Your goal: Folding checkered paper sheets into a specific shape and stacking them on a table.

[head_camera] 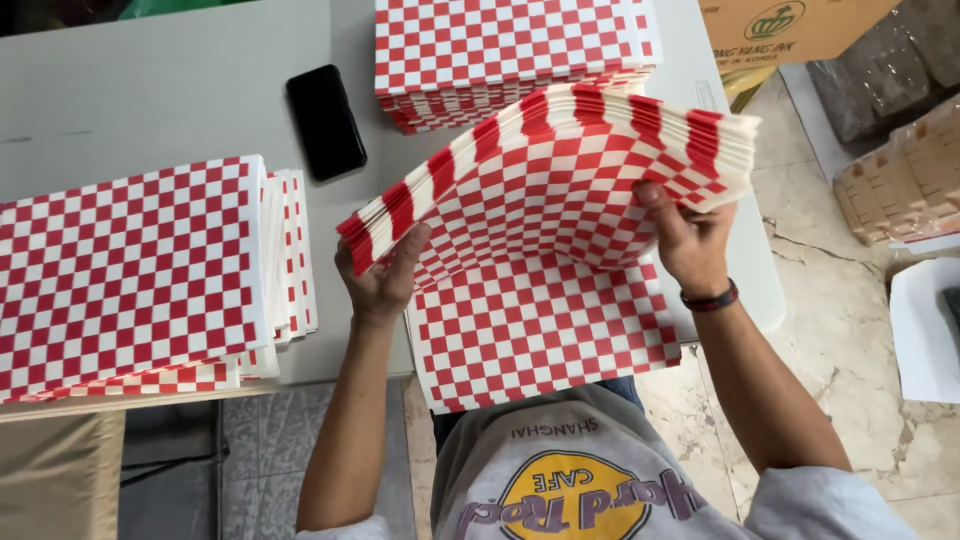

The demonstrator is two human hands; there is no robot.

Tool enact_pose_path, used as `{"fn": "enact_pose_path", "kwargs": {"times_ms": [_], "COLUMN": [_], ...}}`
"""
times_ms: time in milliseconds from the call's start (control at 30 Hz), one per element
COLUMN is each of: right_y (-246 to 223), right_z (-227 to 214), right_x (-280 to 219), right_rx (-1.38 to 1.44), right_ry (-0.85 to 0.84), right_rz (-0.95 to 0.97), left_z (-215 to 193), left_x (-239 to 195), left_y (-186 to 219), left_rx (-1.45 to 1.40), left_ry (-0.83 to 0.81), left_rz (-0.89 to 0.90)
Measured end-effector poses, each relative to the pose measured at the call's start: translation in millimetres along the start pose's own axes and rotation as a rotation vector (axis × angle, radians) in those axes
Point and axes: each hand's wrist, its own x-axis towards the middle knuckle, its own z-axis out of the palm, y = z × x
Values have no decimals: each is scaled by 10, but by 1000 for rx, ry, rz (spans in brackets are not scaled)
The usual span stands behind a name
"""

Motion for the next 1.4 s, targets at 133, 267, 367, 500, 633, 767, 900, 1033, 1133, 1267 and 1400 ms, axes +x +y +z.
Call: {"fn": "enact_pose_path", "kwargs": {"times_ms": [133,267,367,500,633,767,900,1033,1133,1267,1400], "right_y": [-545,-962,-921,-799,-705,-356,-219,-248,-512,-275,-156], "right_z": [-154,-220,-108,107,212,135,130,83,145,116,164], "right_x": [62,126,-10,-124,42,55,135,83,183,179,59], "right_rx": [-86,-188,-137,-168,-200,-186,-128,-160,-196,-95,-506], "right_ry": [1,-121,-158,-114,-74,-117,-62,-126,-203,-181,-383], "right_rz": [44,227,760,1093,1140,1025,981,927,928,1098,569], "left_z": [156,228,246,358,319,356,288,231,192,202,270], "left_x": [199,408,198,42,39,236,427,401,277,323,15], "left_y": [923,1610,1511,1315,900,601,373,531,602,795,618], "left_rx": [59,142,-14,-6,-21,23,-17,-48,-67,-180,161], "left_ry": [25,-24,-135,26,-39,-51,-95,-117,-55,21,-118], "left_rz": [-235,-549,-960,-1301,-1269,-1178,-1153,-1232,-1272,-1413,-1025]}}
